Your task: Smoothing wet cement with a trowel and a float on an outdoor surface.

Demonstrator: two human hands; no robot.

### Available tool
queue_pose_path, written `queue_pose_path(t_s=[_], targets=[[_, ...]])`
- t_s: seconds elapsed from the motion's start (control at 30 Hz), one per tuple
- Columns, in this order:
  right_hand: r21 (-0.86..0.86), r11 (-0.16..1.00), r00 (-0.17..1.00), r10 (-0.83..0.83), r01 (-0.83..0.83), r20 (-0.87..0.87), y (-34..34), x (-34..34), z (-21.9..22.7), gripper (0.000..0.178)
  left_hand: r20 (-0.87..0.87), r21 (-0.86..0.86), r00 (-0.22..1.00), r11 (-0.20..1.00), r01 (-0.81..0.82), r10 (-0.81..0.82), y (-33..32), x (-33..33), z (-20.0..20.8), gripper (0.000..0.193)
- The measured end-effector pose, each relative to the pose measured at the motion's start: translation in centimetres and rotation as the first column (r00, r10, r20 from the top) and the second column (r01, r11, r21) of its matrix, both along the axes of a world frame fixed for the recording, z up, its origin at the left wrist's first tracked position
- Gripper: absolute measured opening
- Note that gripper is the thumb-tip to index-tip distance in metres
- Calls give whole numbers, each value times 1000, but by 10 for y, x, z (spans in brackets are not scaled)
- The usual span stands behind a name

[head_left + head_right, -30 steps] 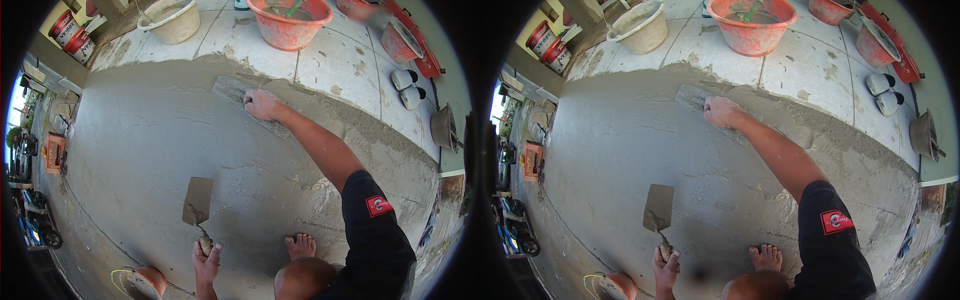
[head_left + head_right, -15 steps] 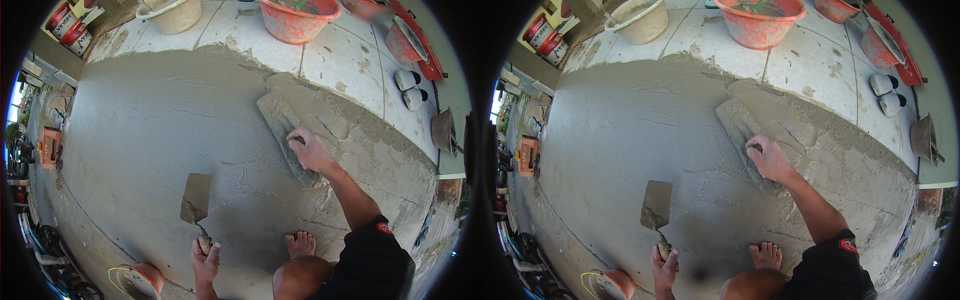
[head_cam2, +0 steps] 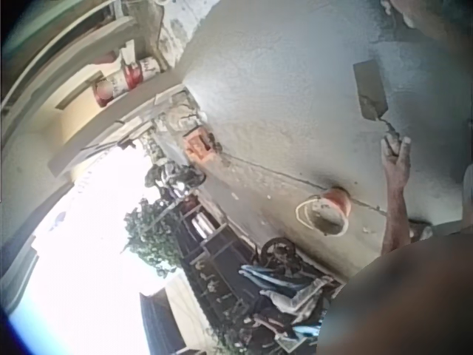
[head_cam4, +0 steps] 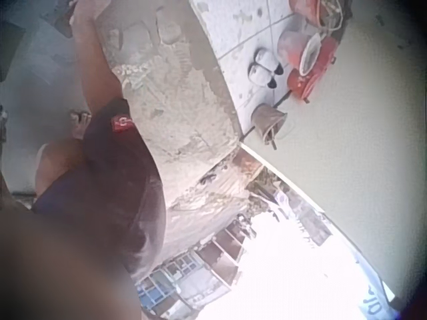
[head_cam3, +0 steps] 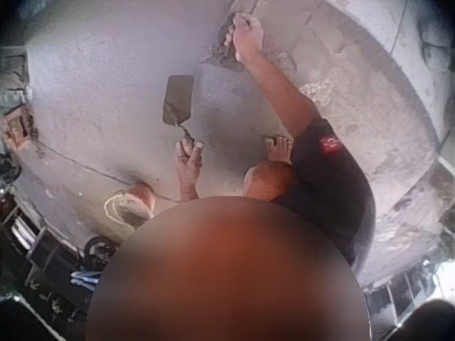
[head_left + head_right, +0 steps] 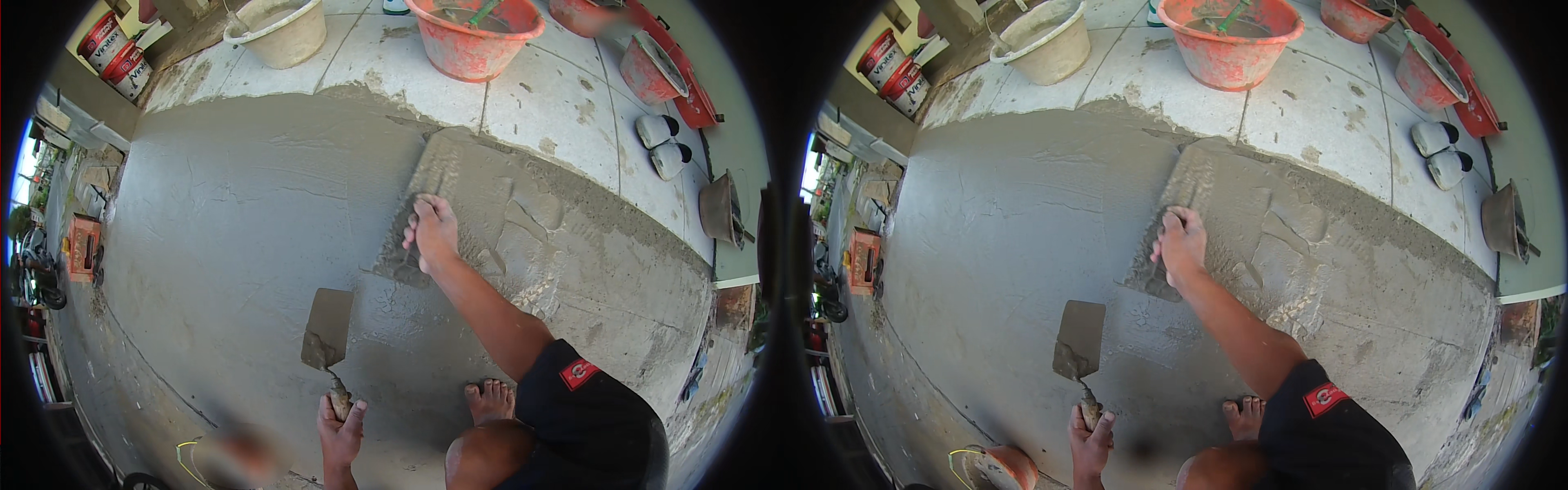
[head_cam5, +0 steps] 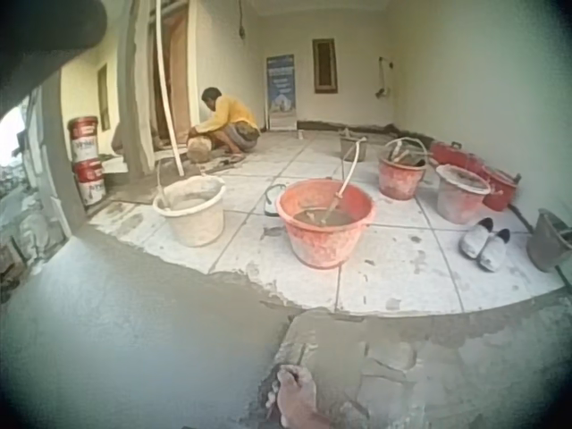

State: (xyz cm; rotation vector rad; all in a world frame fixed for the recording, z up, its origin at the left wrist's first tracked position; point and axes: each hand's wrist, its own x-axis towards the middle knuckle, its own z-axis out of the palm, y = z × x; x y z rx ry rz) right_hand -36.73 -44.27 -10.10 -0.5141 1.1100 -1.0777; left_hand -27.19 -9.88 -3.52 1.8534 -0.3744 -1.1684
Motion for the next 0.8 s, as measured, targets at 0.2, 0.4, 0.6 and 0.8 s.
queue_pose_path(t_s=[0.2, 0.4, 0.6, 0.8], targets=[[-64, 845, 718, 408, -531, -564, -69, 22, 18, 24, 5, 12, 998, 998, -58, 58, -5, 0, 9, 27], [50, 650, 335, 455, -759, -825, -140, -18, 50, 31, -30, -19, 997, 997, -77, 76, -7, 7, 1, 26], [88, 597, 244, 453, -798, -858, -180, -59, 51, 27, -47, 24, 999, 1000, 4, -3, -20, 0, -4, 26], [-15, 823, 404, 263, -568, -876, -141, -165, 40, 30, -28, 2, 999, 999, 41, -41, -25, -4, -1, 27]])
